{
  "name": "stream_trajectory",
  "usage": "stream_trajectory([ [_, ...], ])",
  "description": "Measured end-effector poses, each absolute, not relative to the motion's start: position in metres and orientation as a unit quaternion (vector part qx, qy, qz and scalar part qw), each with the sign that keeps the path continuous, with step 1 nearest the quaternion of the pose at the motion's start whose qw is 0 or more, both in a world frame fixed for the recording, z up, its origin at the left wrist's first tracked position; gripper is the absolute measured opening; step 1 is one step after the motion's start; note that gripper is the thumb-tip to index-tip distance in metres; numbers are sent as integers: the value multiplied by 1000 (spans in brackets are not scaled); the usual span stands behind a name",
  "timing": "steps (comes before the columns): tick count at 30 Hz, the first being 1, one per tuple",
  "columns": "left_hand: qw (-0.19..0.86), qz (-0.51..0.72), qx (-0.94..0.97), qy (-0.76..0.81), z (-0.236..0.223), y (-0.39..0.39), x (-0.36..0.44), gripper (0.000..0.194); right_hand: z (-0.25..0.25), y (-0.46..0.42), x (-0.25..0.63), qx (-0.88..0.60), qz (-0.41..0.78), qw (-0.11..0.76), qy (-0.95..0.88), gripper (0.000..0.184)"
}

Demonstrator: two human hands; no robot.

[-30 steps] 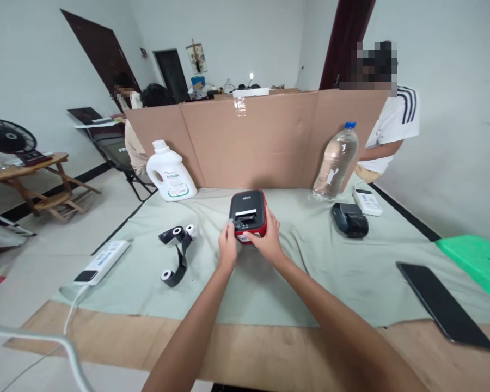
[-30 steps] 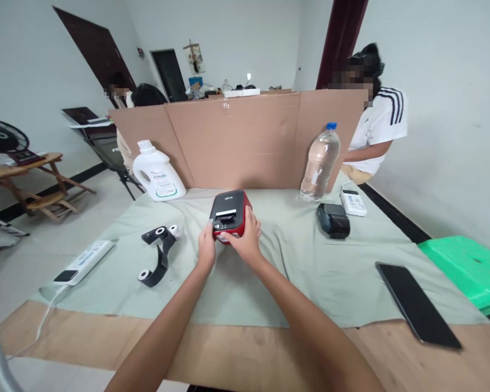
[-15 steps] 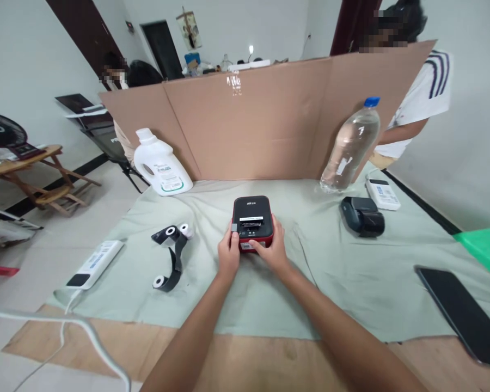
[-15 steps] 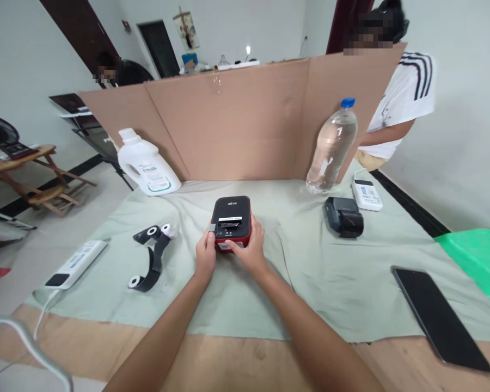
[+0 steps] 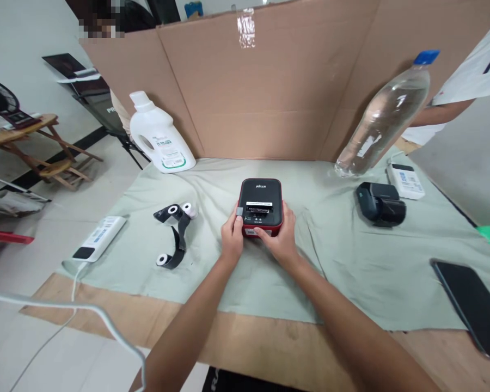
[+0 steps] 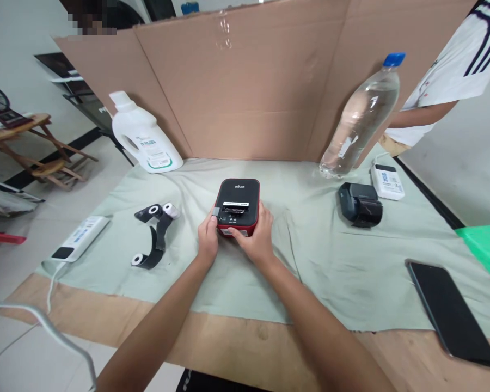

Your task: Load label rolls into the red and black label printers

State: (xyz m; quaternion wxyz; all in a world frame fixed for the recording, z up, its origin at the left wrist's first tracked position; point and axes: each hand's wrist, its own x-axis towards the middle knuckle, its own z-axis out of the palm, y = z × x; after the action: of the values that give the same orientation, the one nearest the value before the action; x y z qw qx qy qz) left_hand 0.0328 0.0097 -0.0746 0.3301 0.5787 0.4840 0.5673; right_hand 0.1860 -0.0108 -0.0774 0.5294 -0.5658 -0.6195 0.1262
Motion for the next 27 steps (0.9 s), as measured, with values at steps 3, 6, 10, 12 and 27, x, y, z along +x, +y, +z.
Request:
stream_trajectory([
  [3, 322, 566, 582, 487, -75, 9, 31, 53, -77, -12, 186, -570, 119, 521, -624, 101],
  [6, 306, 562, 591, 491, -75, 9, 31, 52, -78, -12, 186, -565, 112, 528, -623, 103],
  [10, 287, 567, 591, 498, -73, 9, 31, 51, -79, -11, 185, -552, 106, 547, -621, 103],
  [12, 286, 571, 586, 499, -72, 9, 32, 50, -80, -10, 185, -550, 107, 550, -619, 104],
  [27, 419, 519, 519, 534, -27, 28, 16, 24, -79, -8, 186, -544, 98, 550, -626, 102],
])
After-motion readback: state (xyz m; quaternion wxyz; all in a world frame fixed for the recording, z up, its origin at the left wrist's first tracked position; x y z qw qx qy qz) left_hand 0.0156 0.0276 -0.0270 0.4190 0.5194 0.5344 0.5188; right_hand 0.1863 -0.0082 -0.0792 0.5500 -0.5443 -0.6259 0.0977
